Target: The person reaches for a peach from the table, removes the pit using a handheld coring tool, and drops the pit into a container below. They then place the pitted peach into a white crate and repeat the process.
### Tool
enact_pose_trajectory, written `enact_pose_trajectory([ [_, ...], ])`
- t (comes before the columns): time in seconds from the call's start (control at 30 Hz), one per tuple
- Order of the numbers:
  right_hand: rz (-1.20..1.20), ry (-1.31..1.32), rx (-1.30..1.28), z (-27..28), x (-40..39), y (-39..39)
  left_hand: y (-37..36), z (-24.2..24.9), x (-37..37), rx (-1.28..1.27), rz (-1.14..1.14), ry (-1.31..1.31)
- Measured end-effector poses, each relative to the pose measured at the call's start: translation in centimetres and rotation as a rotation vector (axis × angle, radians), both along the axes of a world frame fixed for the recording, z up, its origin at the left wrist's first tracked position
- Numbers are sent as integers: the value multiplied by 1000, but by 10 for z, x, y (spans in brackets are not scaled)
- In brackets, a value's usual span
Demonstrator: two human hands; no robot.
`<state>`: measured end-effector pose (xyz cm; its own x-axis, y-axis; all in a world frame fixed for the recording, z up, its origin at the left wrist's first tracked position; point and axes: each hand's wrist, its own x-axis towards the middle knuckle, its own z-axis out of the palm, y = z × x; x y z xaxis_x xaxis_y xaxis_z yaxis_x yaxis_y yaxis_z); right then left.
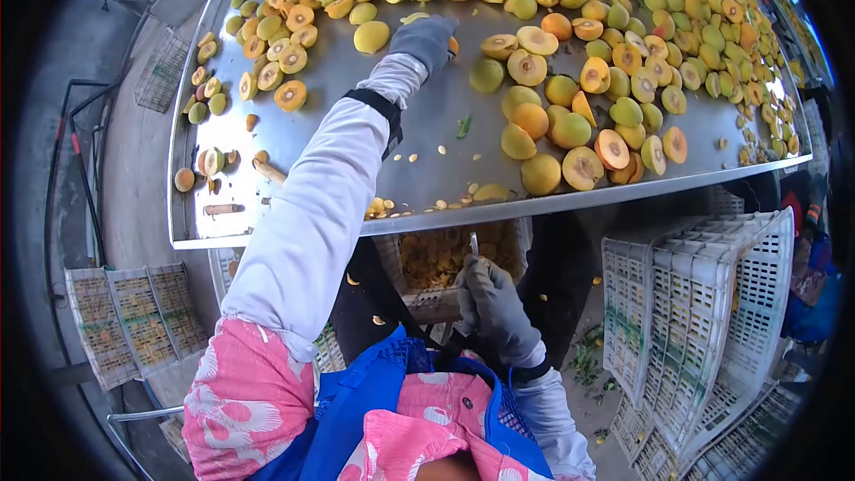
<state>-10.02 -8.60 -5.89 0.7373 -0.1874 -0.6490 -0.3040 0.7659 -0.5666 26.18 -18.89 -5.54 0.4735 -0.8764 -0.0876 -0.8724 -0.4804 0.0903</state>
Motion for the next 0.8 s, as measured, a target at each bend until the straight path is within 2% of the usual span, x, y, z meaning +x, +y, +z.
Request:
enact_pose_trajectory([
  [0.03, -10, -25, -113, 2, 4, -5, 9, -1, -5, 3, 4, -3],
  [0.1, -121, -98, -122, 4, 16, -9, 41, -12, -28, -163, 240, 201],
  [0.17, -114, -149, -204, 22, 27, -12, 84, -27, -53, -598, 518, 1288],
  [0.23, -52, -89, -350, 45, 38, -9, 123, -8, -105, -805, 518, 1616],
  [0.27, -52, -78, -346, 48, 41, -3, 139, 1, -125, -798, 525, 1625],
  [0.33, -100, -72, -536, 55, 42, 12, 165, 18, -159, -947, -283, 372],
  [0.37, -101, -71, -546, 59, 39, 19, 176, 31, -175, -956, -286, 372],
  [0.43, -91, -45, -652, 64, 32, 31, 192, 50, -201, -931, -67, 1153],
  [0.47, -92, -51, -662, 62, 29, 37, 195, 50, -208, -941, -74, 1149],
  [0.53, -185, -122, -1081, 56, 23, 47, 197, 47, -219, -1073, 153, 2168],
  [0.67, -252, -162, -1105, 64, 10, 59, 206, 59, -235, -1110, 129, 2093],
  [0.73, -214, -173, -1163, 68, 6, 61, 207, 65, -241, -1132, 134, 1886],
  [0.8, -229, -199, -1240, 65, 4, 66, 206, 69, -245, -1171, 134, 1841],
])
